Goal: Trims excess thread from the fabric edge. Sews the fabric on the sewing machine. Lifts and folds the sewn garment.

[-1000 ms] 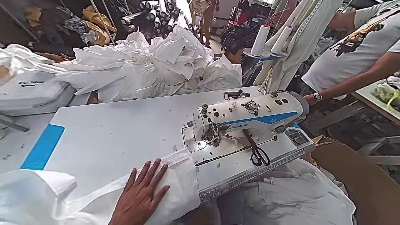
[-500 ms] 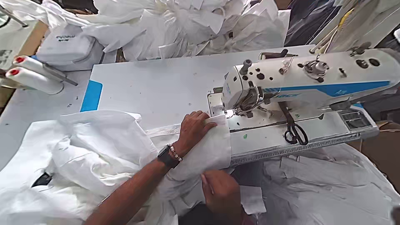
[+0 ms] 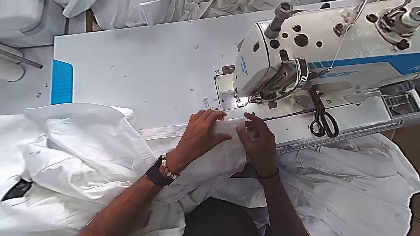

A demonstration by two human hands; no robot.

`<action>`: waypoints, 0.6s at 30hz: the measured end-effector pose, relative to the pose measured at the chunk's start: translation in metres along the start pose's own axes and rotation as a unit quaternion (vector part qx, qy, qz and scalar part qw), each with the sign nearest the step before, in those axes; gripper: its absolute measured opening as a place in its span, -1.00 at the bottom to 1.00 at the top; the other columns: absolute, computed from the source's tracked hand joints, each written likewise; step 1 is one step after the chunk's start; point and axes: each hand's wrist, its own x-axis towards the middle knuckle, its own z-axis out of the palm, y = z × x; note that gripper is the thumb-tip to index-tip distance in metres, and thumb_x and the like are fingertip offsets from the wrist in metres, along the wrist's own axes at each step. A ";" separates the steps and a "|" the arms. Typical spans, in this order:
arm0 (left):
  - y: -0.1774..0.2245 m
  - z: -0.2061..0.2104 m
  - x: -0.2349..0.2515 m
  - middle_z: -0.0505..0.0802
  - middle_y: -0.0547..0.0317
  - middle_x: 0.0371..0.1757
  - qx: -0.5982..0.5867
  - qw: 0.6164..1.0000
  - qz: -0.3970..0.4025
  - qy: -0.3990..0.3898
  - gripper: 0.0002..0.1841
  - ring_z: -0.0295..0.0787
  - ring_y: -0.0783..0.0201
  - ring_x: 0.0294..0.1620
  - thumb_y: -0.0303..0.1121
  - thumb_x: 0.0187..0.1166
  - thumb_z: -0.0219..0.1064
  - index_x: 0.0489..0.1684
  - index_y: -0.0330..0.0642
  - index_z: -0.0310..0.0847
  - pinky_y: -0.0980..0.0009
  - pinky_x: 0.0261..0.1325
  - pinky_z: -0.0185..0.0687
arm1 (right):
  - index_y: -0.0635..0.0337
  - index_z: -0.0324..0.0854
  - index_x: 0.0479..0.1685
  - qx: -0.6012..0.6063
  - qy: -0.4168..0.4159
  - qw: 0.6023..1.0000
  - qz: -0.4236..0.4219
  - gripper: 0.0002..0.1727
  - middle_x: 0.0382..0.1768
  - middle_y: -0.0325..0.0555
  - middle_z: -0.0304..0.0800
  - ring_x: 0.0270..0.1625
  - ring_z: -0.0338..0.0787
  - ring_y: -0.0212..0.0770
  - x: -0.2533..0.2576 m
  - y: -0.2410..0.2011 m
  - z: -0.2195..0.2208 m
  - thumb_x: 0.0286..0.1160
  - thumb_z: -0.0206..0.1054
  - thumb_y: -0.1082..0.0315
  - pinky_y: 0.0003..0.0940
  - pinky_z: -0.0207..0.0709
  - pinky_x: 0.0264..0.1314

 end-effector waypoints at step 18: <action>-0.022 -0.002 0.051 0.74 0.03 0.02 0.153 0.988 -0.011 0.037 -0.50 0.64 -0.06 0.05 0.16 0.69 0.15 0.16 -0.08 0.69 0.02 -0.02 0.48 | -0.27 0.74 0.32 -0.191 0.022 0.877 -0.439 -0.66 0.45 -0.32 0.73 0.67 0.49 -0.16 -0.098 0.064 0.033 0.61 0.37 0.08 0.05 0.08 0.82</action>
